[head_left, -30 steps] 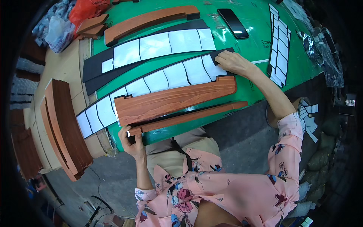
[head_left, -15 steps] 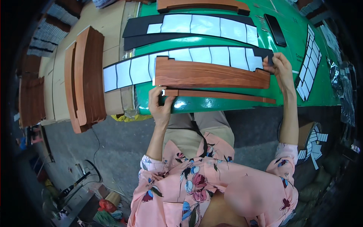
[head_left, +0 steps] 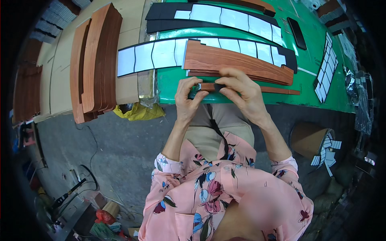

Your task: Applying adhesive strips to wooden furniture components.

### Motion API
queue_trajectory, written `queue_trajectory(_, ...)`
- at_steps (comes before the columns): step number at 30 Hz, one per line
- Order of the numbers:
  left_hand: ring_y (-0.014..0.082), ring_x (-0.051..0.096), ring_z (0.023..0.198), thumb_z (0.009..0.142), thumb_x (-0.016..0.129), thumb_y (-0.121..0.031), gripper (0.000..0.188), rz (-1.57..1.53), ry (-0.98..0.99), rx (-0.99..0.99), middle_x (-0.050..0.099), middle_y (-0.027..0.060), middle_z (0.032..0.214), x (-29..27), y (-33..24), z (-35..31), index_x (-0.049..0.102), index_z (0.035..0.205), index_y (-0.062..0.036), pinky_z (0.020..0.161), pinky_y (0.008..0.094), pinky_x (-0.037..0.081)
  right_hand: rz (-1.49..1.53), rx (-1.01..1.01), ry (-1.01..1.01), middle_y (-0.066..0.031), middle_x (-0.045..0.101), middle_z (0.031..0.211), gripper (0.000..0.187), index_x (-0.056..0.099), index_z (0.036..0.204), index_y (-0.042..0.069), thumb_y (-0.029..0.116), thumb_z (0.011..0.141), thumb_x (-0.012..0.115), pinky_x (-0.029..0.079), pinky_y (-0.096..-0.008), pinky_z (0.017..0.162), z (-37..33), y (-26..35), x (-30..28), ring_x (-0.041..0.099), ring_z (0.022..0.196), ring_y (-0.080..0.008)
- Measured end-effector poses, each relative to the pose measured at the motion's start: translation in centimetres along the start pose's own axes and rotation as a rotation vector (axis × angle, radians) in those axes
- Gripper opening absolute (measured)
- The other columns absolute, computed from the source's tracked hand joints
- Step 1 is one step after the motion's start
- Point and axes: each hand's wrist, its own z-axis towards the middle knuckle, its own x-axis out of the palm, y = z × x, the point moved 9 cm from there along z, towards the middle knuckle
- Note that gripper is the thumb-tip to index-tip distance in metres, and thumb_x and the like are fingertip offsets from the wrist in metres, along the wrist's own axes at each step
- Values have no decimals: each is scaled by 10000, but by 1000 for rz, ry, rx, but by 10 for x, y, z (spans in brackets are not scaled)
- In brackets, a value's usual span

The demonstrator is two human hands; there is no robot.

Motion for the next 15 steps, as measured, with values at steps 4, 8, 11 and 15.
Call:
queue_trajectory(4, 173, 543, 903, 746, 737, -130, 309, -74, 26, 44, 596, 64, 994, 1, 0, 2, 610, 1015, -43, 762, 262, 421, -233, -90, -23, -64, 595, 900, 186, 672, 952, 76, 110, 770, 682, 507, -303, 623, 2, 10, 11, 619, 747, -193)
queue_trajectory(8, 178, 548, 898, 741, 733, -101, 281, -139, 15, 18, 601, 70, 966, 1, 2, 1, 623, 993, -46, 765, 266, 426, -357, -132, -35, -51, 591, 869, 206, 677, 951, 74, 96, 747, 694, 502, -293, 612, 3, 14, 17, 611, 723, -182)
queue_trajectory(11, 180, 553, 886, 730, 727, -69, 269, -147, 23, 28, 601, 74, 959, 0, 4, 1, 628, 978, -40, 766, 276, 437, -404, -127, -33, -38, 590, 847, 213, 686, 937, 78, 104, 726, 708, 496, -295, 599, 5, 15, 22, 600, 708, -180)
queue_trajectory(15, 180, 558, 871, 721, 725, -52, 262, -156, 18, 22, 602, 78, 949, 0, 5, 2, 631, 964, -33, 759, 279, 447, -459, -180, -23, -27, 584, 821, 212, 696, 930, 88, 125, 722, 711, 490, -300, 584, 8, 17, 28, 588, 717, -170)
